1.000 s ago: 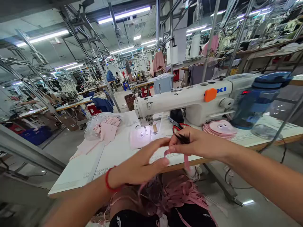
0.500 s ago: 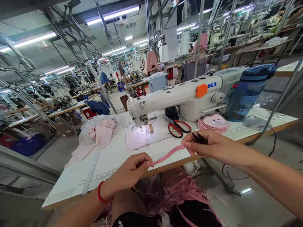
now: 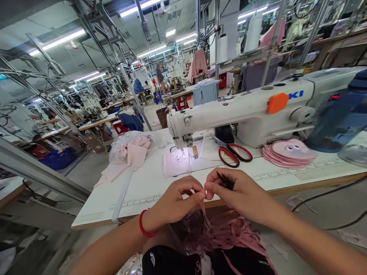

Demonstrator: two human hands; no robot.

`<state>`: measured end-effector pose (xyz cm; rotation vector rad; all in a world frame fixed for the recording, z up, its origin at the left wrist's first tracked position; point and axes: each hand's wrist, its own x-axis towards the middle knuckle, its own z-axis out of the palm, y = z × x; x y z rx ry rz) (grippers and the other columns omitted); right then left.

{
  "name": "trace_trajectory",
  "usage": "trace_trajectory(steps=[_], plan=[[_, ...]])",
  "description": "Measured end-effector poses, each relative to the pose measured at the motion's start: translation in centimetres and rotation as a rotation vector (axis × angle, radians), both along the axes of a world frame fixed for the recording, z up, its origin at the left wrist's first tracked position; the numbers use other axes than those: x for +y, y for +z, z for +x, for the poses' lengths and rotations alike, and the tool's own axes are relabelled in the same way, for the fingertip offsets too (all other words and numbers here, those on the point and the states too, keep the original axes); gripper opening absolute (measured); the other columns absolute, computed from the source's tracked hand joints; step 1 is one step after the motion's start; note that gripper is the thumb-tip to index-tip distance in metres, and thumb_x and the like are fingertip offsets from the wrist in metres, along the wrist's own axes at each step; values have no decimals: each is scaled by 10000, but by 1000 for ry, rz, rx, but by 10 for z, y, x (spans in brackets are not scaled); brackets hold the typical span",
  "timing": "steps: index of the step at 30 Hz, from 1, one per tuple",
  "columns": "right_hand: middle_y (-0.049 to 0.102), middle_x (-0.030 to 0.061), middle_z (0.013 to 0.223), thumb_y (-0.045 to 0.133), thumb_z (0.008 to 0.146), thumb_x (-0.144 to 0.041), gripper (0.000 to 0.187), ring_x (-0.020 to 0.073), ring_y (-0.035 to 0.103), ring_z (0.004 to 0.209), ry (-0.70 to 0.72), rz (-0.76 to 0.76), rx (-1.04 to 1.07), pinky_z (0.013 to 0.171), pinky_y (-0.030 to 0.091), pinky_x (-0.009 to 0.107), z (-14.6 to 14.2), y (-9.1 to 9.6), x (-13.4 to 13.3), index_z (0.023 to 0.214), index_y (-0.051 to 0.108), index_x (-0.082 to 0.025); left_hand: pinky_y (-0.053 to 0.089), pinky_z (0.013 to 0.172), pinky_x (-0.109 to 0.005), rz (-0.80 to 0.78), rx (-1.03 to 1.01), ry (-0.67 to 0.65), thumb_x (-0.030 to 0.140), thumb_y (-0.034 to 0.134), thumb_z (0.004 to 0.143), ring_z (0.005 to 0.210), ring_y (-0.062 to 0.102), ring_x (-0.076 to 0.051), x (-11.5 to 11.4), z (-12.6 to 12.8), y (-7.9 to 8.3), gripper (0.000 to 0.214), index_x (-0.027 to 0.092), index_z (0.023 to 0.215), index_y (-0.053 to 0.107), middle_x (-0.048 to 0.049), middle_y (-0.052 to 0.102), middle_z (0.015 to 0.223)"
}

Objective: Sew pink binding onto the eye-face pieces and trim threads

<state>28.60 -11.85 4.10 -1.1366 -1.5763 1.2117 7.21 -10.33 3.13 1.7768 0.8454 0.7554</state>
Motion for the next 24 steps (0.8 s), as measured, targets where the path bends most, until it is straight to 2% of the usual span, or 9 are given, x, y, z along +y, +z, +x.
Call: trace_trajectory(steps=[3,5,9,11,13,17,19,21,24], plan=[[641,4,661,803,809,-811,600,92,382,464,-80,19,100,407,287,231,-4,-11,7,827,719,-216,526,742,-294,-211,-123,6,504,762,941,728,660,-149,0,-5,-5,350,158,912,720,-43,708,794],[638,6,675,793,842,-784,566,117,469,504,-146,53,137,430,372,240,-10,-21,8,861,730,-222,566,762,-315,-299,-225,56,551,811,906,714,680,-153,-1,-5,-8,415,156,958,694,-40,719,779],[731,26,817,887,800,-680,505,212,701,725,-66,-18,187,621,586,312,-31,-44,-2,1028,760,-248,561,784,-306,-184,-264,217,476,815,907,836,717,-177,-1,-4,-10,328,160,936,735,-78,773,881],[718,7,755,906,792,-641,439,210,698,702,-65,-89,202,671,604,330,-41,-50,-8,941,762,-254,536,750,-288,-74,-221,281,408,803,904,869,704,-178,2,-6,-9,245,165,903,774,-88,785,934],[713,9,705,895,800,-641,410,201,680,678,-115,-123,180,685,602,325,-46,-50,-14,821,760,-254,533,716,-282,-68,-203,305,391,782,909,822,686,-165,8,-9,-9,224,167,914,798,-83,788,914],[732,35,718,821,839,-726,468,180,614,600,-193,-134,114,424,460,252,-46,-49,-19,806,775,-261,582,702,-294,-159,-176,261,449,741,955,702,668,-143,21,-19,-10,307,149,946,804,-75,785,829],[747,31,750,787,871,-741,476,151,550,524,-203,-150,135,362,416,243,-43,-51,-18,888,777,-265,603,721,-303,-145,-155,232,467,756,953,713,685,-149,27,-23,-11,326,146,919,805,-77,785,825],[770,18,786,759,933,-686,421,142,542,501,-217,-90,155,410,501,261,-38,-55,-14,1059,777,-285,603,717,-301,-148,-147,232,470,801,920,709,682,-150,34,-26,-11,323,150,879,796,-63,766,785],[810,12,869,635,1069,-436,244,183,688,605,-132,255,2,588,642,320,-28,-66,0,1262,747,-338,546,663,-268,-199,-141,256,446,855,867,660,643,-127,44,-29,-9,315,155,816,746,-19,701,700]])
